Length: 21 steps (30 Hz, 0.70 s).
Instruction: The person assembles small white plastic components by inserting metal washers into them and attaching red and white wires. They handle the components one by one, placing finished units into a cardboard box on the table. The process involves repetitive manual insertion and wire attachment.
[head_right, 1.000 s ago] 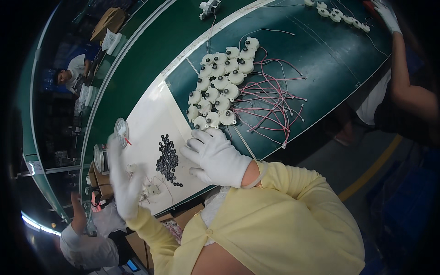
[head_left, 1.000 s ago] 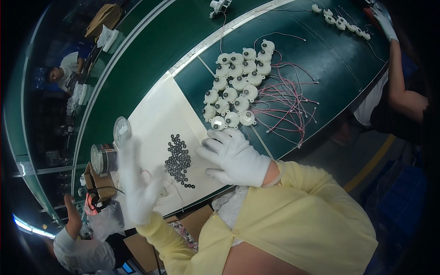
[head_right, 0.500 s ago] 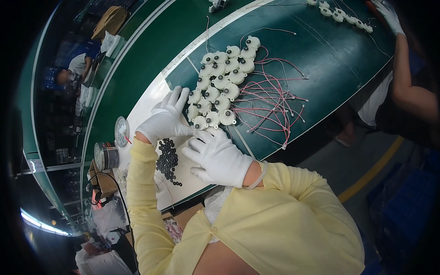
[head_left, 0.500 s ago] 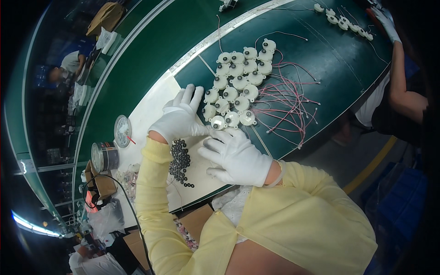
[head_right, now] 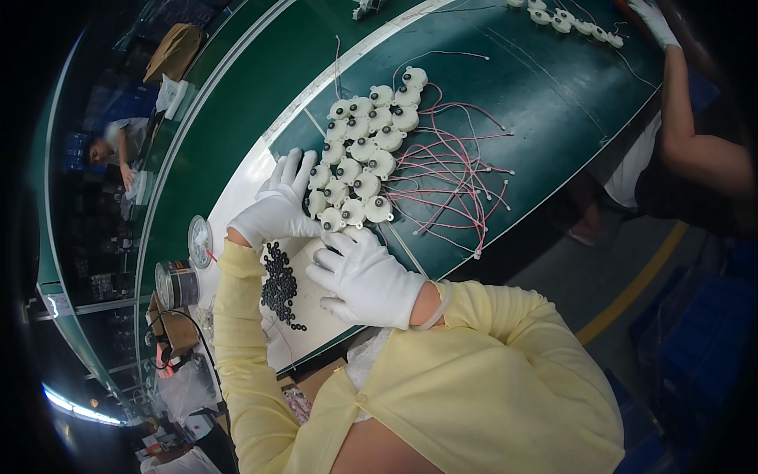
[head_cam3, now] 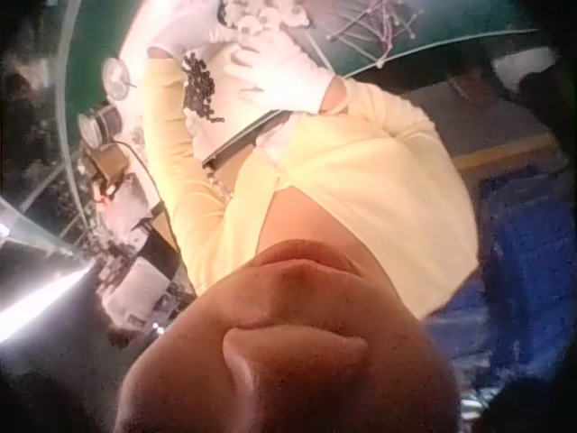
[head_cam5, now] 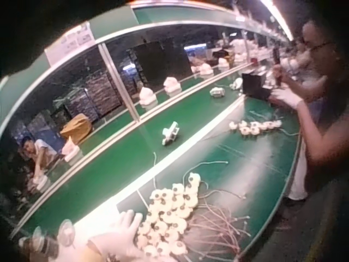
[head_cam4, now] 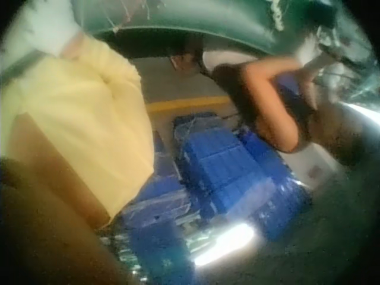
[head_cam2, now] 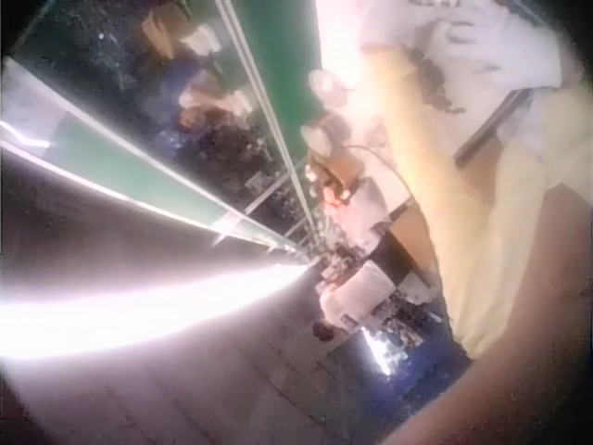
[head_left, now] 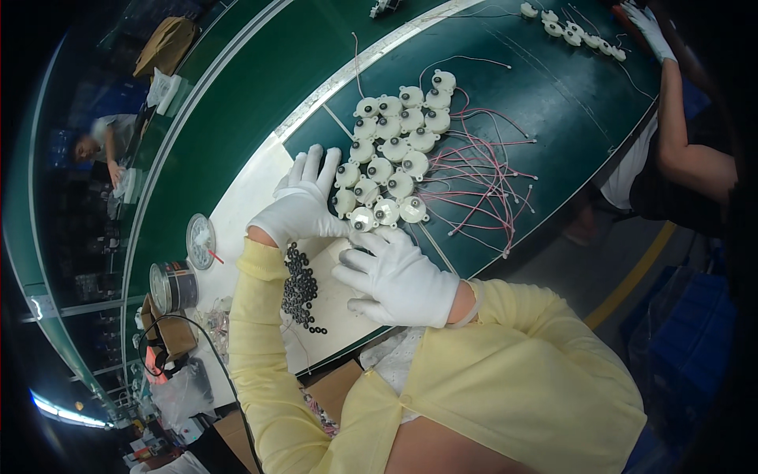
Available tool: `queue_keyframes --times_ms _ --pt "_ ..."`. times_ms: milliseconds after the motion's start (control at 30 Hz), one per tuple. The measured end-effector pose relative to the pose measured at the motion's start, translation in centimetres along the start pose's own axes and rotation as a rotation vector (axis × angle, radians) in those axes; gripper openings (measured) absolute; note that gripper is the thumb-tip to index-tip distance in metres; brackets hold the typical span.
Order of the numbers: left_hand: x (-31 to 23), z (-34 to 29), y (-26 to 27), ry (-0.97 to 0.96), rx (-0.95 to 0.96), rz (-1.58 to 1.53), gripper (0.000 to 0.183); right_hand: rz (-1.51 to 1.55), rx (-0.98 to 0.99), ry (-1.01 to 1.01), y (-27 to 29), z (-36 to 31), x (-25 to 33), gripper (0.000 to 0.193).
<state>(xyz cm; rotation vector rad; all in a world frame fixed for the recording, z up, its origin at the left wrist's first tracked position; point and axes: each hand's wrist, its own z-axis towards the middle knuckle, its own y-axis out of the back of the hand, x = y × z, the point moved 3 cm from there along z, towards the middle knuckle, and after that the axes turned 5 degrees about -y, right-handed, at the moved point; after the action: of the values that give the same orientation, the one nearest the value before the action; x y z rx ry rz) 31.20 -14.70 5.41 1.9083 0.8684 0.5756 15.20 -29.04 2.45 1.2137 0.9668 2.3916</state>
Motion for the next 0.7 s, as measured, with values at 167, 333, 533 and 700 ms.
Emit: queue_keyframes --times_ms 167,333,533,700 --pt "0.27 0.45 -0.27 -0.007 0.01 -0.02 0.147 0.003 -0.006 0.0 -0.08 -0.03 -0.03 0.05" --pt "0.0 1.09 -0.02 0.004 0.03 -0.014 0.146 -0.027 -0.011 -0.019 0.13 -0.07 -0.12 0.051" --pt "-0.1 0.94 0.03 0.013 0.027 0.011 0.144 -0.031 -0.015 -0.018 0.16 -0.05 -0.08 0.052" --pt "-0.13 0.96 0.05 0.005 0.015 0.01 0.145 -0.024 -0.025 -0.006 0.01 -0.04 -0.12 0.048"
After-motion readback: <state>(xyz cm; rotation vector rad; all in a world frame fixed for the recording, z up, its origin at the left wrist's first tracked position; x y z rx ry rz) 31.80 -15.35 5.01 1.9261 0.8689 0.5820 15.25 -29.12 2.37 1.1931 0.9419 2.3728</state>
